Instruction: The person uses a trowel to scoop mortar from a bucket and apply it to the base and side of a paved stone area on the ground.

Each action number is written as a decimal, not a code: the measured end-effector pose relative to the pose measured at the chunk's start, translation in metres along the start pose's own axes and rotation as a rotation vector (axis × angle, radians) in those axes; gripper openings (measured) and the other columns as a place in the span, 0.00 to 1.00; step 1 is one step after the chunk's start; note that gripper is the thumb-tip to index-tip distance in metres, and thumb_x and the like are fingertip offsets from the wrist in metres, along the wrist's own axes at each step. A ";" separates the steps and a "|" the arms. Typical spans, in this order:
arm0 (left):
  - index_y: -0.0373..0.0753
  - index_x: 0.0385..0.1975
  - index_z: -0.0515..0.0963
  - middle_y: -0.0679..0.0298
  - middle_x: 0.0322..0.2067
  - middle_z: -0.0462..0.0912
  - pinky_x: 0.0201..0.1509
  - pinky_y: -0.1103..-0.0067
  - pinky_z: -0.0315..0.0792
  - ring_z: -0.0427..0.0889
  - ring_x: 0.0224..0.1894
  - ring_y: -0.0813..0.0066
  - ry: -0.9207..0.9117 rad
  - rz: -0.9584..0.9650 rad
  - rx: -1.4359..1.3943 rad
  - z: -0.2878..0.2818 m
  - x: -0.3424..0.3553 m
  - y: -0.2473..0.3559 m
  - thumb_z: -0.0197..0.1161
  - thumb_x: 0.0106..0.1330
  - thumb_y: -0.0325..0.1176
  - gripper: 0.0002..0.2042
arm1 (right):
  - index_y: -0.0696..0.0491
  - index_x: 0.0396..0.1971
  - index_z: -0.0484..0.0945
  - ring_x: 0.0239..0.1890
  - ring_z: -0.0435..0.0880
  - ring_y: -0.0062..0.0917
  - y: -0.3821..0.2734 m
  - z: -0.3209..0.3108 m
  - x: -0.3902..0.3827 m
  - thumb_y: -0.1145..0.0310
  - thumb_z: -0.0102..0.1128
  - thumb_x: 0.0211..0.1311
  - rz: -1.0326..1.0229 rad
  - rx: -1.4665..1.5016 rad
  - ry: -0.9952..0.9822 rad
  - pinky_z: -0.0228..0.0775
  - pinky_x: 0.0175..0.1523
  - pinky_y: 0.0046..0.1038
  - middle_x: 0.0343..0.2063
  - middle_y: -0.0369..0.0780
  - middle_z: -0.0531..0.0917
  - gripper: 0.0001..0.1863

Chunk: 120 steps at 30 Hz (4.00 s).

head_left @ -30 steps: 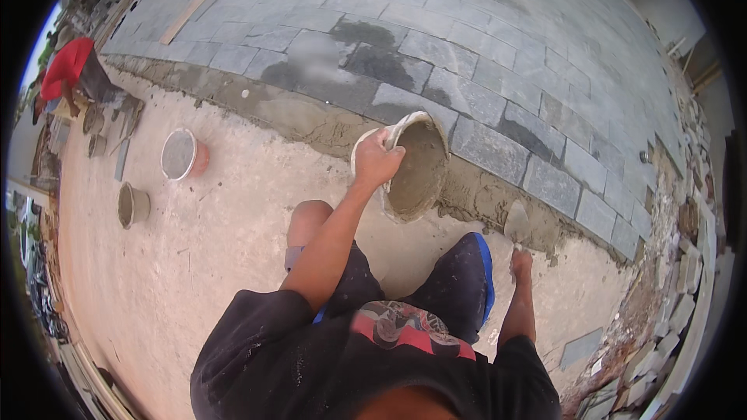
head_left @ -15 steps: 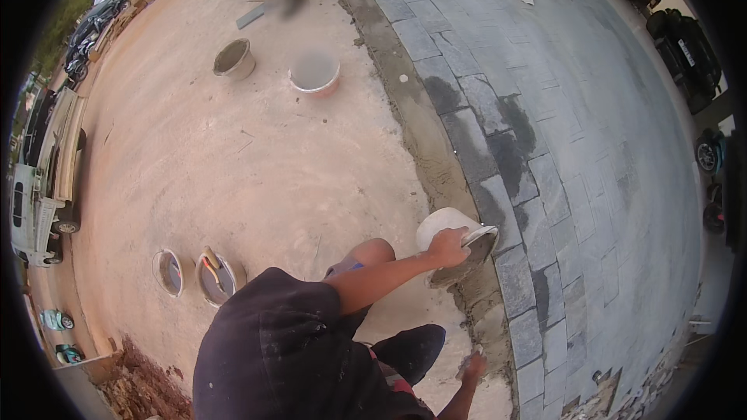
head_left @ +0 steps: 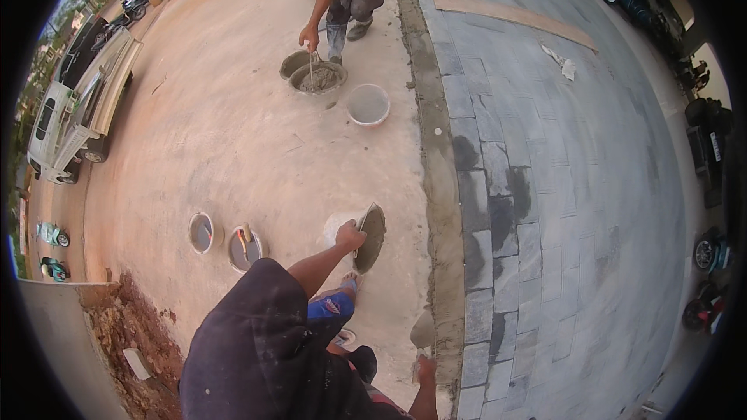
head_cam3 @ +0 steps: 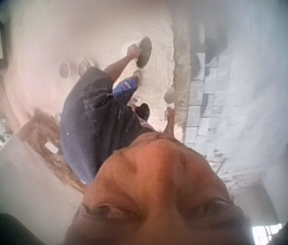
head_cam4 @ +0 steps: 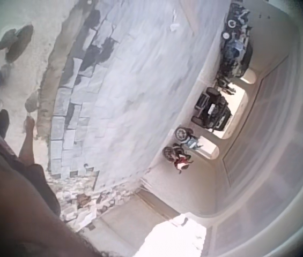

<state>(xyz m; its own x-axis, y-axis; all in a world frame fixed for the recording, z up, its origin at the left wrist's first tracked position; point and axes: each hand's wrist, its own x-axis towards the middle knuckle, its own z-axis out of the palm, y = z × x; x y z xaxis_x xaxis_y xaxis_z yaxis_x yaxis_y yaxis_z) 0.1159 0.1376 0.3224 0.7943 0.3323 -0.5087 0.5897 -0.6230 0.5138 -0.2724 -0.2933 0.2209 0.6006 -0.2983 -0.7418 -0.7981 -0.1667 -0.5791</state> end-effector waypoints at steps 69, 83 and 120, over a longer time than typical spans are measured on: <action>0.31 0.55 0.67 0.44 0.53 0.74 0.52 0.63 0.74 0.78 0.52 0.51 0.089 0.023 0.418 0.013 0.474 -0.077 0.66 0.54 0.51 0.35 | 0.54 0.28 0.75 0.19 0.79 0.27 -0.312 0.136 -0.249 0.55 0.51 0.63 1.200 -0.171 0.247 0.72 0.23 0.31 0.18 0.38 0.77 0.16; 0.34 0.53 0.71 0.52 0.51 0.74 0.48 0.63 0.77 0.77 0.47 0.59 0.150 -0.694 -0.864 0.002 0.452 -0.069 0.51 0.66 0.41 0.21 | 0.59 0.27 0.78 0.19 0.82 0.29 -0.260 0.225 -0.337 0.53 0.56 0.61 1.208 -0.036 0.234 0.73 0.25 0.34 0.19 0.43 0.81 0.21; 0.49 0.18 0.59 0.72 0.14 0.56 0.30 0.75 0.58 0.56 0.17 0.76 -0.707 -0.247 -0.132 -0.034 -0.087 0.198 0.51 0.61 0.37 0.11 | 0.58 0.21 0.71 0.14 0.74 0.30 -0.045 0.289 -0.464 0.54 0.58 0.62 0.978 1.280 0.658 0.67 0.20 0.36 0.13 0.40 0.73 0.21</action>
<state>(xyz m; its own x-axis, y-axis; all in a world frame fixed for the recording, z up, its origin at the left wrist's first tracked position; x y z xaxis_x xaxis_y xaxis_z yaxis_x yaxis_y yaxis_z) 0.1690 0.0095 0.4920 0.3804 -0.1099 -0.9183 0.7860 -0.4849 0.3836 -0.5012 0.1239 0.4935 -0.4175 -0.1809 -0.8905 -0.0882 0.9834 -0.1584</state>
